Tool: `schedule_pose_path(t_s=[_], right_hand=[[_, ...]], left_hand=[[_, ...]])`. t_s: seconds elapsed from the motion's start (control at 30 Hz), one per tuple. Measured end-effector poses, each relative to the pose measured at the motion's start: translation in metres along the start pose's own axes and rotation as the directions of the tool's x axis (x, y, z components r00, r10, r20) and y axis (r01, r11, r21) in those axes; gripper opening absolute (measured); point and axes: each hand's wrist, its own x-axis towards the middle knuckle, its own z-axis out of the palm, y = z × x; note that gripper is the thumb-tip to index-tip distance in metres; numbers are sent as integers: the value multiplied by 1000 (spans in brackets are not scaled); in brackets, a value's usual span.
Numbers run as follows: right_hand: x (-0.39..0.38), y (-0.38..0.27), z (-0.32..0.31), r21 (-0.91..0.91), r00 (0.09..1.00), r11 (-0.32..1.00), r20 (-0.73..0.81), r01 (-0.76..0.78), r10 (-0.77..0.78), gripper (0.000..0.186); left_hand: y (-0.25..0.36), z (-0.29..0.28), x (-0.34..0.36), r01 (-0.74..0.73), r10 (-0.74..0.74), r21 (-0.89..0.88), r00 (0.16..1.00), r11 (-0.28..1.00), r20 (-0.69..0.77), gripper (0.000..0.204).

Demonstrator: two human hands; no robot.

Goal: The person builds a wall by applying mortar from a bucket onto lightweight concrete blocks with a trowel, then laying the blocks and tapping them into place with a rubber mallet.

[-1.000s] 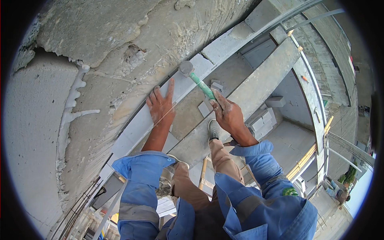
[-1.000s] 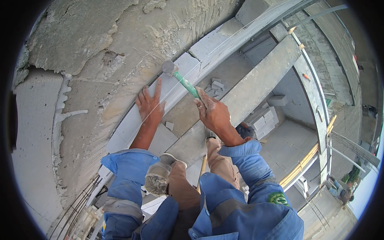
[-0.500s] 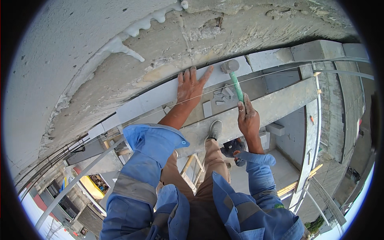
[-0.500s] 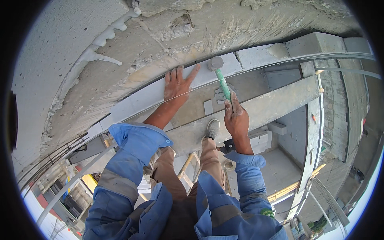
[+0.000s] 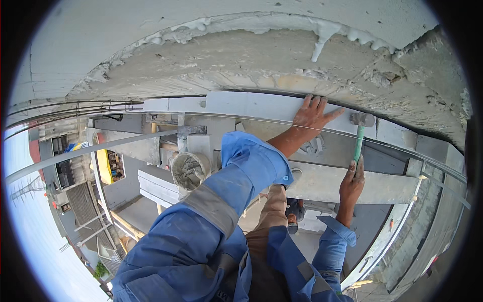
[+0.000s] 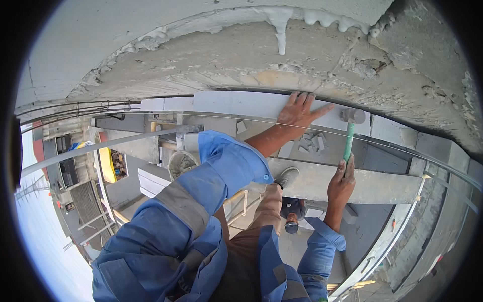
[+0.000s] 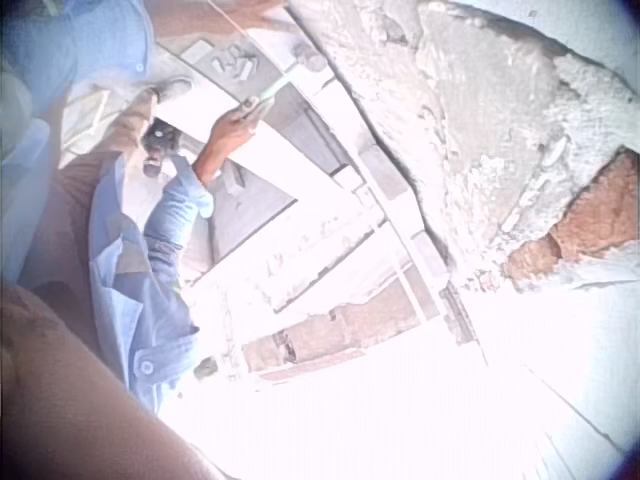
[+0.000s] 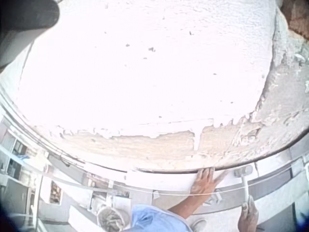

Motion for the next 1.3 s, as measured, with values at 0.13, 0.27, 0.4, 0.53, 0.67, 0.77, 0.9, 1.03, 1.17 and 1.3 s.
schedule_pose_path(t_s=[0.13, 0.27, 0.4, 0.53, 0.67, 0.77, 0.9, 1.03, 1.17, 1.3], right_hand=[[0, 1, 4, -133, 998, 989, 9, 70, -70, 43], [-1, 1, 3, -164, 999, 986, 34, 11, -6, 44], [0, -3, 2, -177, 998, 982, 3, 63, -63, 45], [0, -3, 1, -235, 987, 959, -1, 157, -162, 46], [0, 3, 1, -261, 987, 953, 2, 157, -162, 48], [1, 4, 1, -315, 994, 943, 21, 112, -111, 47], [3, -3, 0, -359, 997, 933, 71, 18, 8, 50], [3, -6, 2, -352, 983, 924, 50, -149, 178, 56], [2, 0, 10, -314, 999, 949, -4, 39, -42, 53], [-1, 0, 13, -314, 998, 948, -42, -59, 48, 54]], left_hand=[[8, 3, -4, 68, -69, -61, 997, 996, -29, 73], [45, -2, -24, 172, -190, -119, 968, 978, -163, 68], [56, -6, -101, 260, -357, -495, 928, 829, -109, 70], [-12, 11, -211, 579, -679, -507, 734, 638, -16, 55], [-139, 19, -293, 789, -809, -229, 588, 571, 10, 63], [-226, 22, -299, 708, -710, -58, 704, 704, -28, 71], [-288, 28, -278, 493, -493, 38, 870, 869, -12, 80], [-307, 40, -264, 366, -367, 21, 927, 930, 83, 83], [-312, 50, -263, 329, -329, -59, 944, 942, 11, 80], [-316, 49, -257, 334, -331, -48, 941, 941, 67, 80]])
